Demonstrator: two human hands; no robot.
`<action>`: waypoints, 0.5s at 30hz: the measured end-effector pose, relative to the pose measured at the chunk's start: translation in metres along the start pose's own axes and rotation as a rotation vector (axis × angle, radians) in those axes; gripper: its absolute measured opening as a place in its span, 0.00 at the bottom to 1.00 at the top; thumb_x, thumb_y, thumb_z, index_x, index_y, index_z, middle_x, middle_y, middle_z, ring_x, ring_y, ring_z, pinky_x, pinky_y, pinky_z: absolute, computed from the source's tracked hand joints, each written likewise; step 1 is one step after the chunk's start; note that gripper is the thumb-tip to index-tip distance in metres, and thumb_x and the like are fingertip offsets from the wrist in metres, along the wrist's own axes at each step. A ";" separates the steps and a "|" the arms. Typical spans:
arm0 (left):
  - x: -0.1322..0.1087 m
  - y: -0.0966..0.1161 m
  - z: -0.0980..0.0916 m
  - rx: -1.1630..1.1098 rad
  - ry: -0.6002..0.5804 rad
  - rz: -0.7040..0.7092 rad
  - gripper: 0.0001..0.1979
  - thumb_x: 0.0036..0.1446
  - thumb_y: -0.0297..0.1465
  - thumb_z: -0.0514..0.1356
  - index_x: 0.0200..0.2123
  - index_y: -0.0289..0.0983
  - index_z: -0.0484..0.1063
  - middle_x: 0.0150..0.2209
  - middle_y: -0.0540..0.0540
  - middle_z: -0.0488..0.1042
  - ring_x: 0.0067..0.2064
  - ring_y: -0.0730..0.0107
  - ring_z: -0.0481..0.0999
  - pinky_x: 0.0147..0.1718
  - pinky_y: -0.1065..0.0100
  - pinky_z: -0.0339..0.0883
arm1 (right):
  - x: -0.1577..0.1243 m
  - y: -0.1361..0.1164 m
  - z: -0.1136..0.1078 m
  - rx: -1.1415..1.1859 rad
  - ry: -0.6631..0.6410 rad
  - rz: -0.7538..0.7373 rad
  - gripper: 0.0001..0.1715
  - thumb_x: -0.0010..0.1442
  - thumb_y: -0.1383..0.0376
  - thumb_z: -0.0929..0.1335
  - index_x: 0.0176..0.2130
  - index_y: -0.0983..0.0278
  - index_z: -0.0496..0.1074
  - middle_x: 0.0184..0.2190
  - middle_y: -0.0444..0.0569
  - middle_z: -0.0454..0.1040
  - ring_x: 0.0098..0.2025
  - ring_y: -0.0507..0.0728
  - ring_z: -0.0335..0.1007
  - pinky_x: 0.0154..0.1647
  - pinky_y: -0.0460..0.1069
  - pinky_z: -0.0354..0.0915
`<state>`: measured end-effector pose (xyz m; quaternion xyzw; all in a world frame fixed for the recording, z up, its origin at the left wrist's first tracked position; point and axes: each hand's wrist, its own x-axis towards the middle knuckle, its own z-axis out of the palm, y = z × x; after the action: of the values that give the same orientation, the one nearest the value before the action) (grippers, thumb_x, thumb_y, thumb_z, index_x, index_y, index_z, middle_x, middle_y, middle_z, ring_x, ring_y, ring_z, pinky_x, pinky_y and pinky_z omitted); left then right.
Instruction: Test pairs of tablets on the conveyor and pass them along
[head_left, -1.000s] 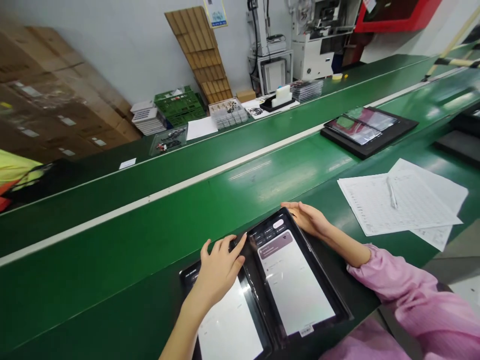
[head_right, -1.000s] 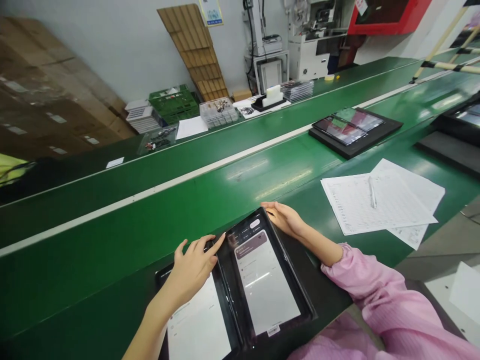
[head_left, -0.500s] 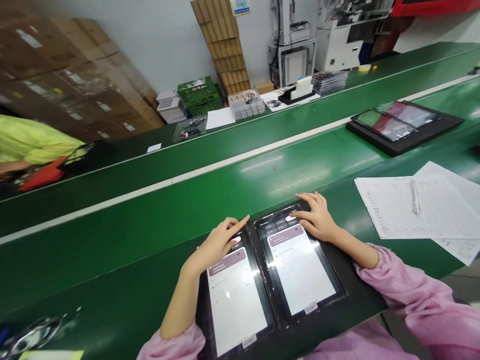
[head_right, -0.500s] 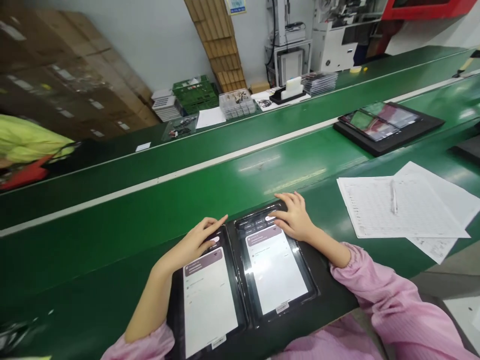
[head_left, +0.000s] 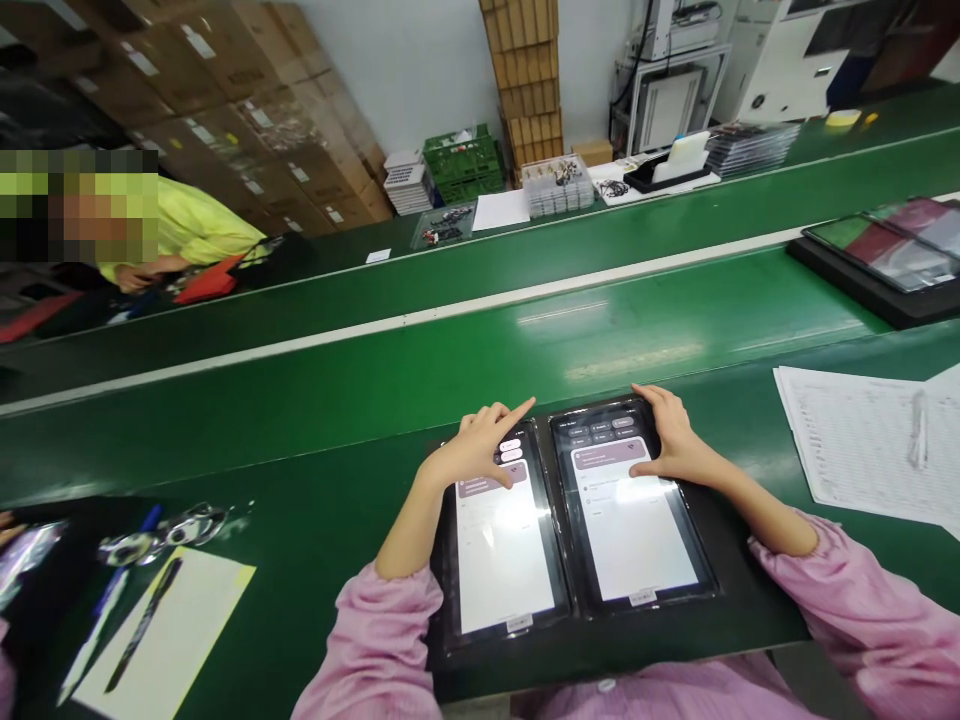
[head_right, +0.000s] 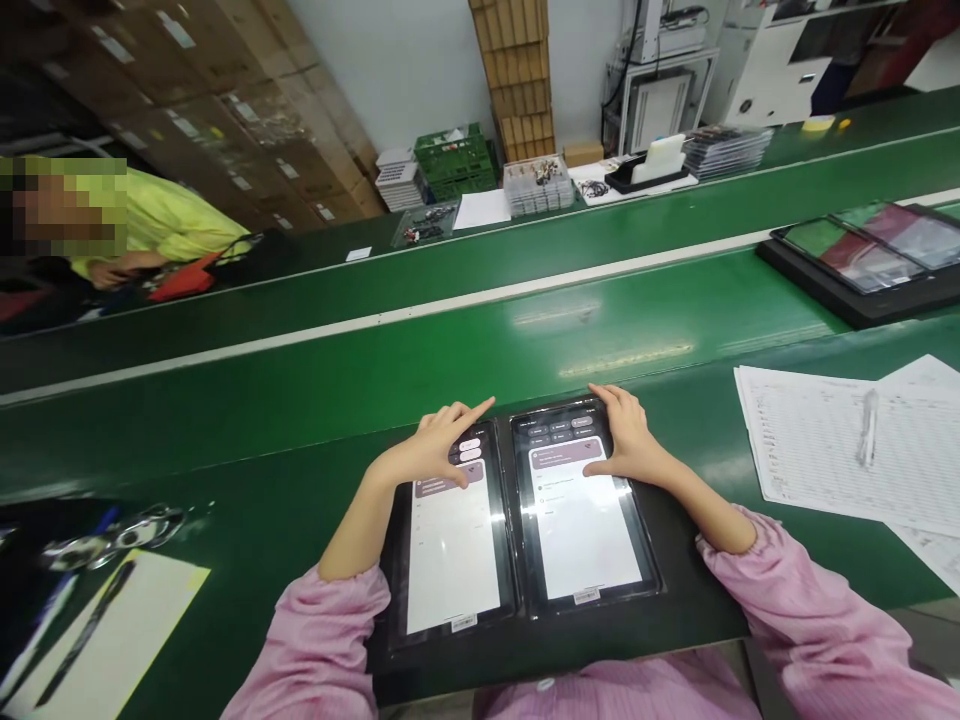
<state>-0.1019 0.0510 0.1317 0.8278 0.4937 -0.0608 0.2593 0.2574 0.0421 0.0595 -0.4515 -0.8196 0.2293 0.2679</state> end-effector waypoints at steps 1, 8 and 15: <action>0.001 0.001 -0.001 -0.011 0.007 -0.008 0.63 0.44 0.36 0.76 0.72 0.54 0.36 0.48 0.47 0.62 0.52 0.50 0.64 0.59 0.51 0.50 | 0.000 0.001 0.000 0.012 0.016 0.005 0.63 0.52 0.44 0.76 0.70 0.58 0.42 0.62 0.63 0.51 0.64 0.78 0.49 0.63 0.74 0.51; 0.001 0.005 -0.007 -0.023 0.034 -0.051 0.55 0.49 0.33 0.73 0.72 0.51 0.43 0.49 0.47 0.66 0.55 0.51 0.66 0.60 0.53 0.47 | 0.001 0.005 -0.001 0.180 0.130 0.067 0.49 0.61 0.41 0.68 0.68 0.58 0.47 0.58 0.59 0.57 0.61 0.73 0.55 0.63 0.70 0.56; -0.002 -0.001 0.004 0.058 -0.011 0.025 0.66 0.42 0.35 0.77 0.72 0.52 0.34 0.53 0.43 0.61 0.58 0.47 0.61 0.63 0.44 0.42 | -0.016 -0.004 0.004 0.135 0.233 0.064 0.41 0.65 0.40 0.66 0.66 0.56 0.52 0.58 0.58 0.59 0.60 0.72 0.56 0.61 0.68 0.60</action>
<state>-0.1031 0.0480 0.1291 0.8406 0.4801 -0.0764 0.2387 0.2594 0.0253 0.0551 -0.4820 -0.7507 0.2383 0.3838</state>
